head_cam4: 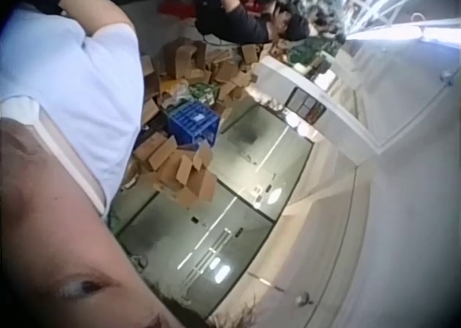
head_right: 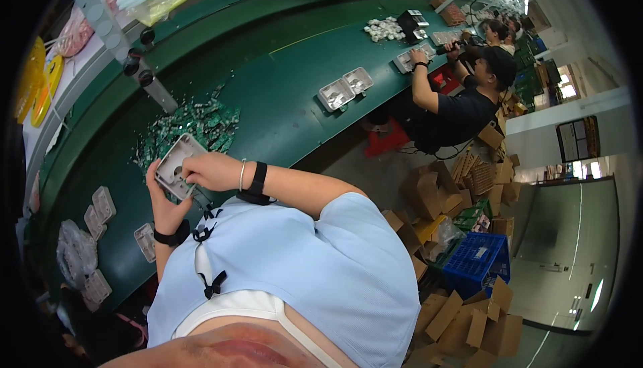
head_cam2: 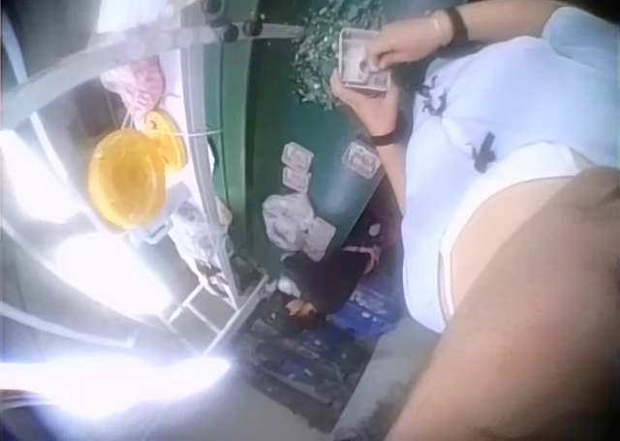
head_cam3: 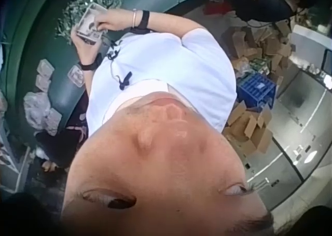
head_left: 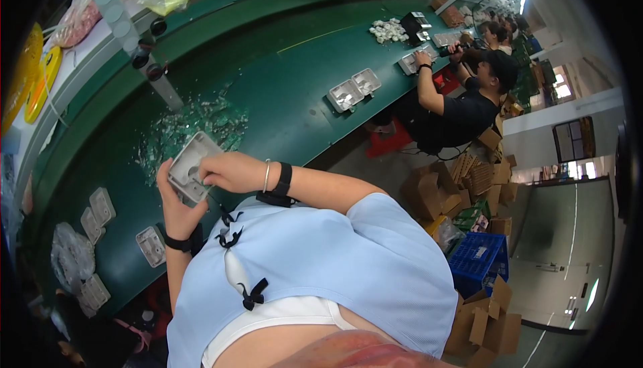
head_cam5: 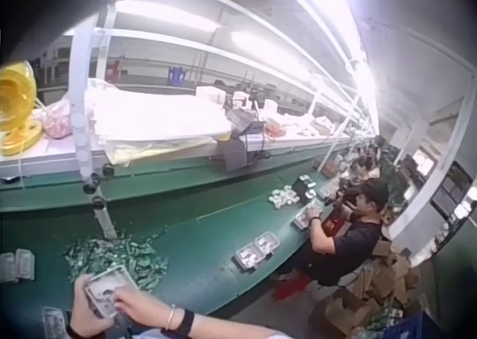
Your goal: The person picks up a plastic housing and a circuit board, inserts the circuit board into the housing, and presses it into place. They then set the assembled unit down and repeat the process with another set of components.
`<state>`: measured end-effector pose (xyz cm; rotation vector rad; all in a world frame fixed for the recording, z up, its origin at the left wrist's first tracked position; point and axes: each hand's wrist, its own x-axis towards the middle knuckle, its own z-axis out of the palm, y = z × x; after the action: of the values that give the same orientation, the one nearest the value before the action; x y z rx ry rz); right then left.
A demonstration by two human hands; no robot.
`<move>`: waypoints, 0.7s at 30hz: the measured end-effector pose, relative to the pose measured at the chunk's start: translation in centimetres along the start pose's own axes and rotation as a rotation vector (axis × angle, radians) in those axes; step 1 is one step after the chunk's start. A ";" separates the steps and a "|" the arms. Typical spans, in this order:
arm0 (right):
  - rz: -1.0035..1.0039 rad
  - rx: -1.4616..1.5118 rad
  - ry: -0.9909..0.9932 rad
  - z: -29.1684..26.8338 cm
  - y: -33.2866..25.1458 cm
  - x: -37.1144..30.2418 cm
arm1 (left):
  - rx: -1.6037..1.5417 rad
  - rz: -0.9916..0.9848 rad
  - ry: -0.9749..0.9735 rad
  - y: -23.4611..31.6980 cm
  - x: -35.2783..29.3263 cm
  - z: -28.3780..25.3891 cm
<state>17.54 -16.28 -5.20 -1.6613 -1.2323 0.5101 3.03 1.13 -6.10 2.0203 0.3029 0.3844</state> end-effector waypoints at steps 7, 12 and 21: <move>-0.010 -0.008 0.086 -0.5 -0.8 0.2 | -0.094 0.150 0.022 -1.5 0.9 -0.6; -0.128 0.012 0.054 -0.3 -0.6 0.3 | 0.006 0.051 0.028 -0.8 0.0 -1.6; -0.274 0.055 0.021 0.2 -0.4 0.9 | -0.342 -0.086 0.057 -0.3 -0.1 -2.3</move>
<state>17.54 -15.42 -4.78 -1.4196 -1.3917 0.3528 1.97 3.08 -5.38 1.6587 0.3336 0.4106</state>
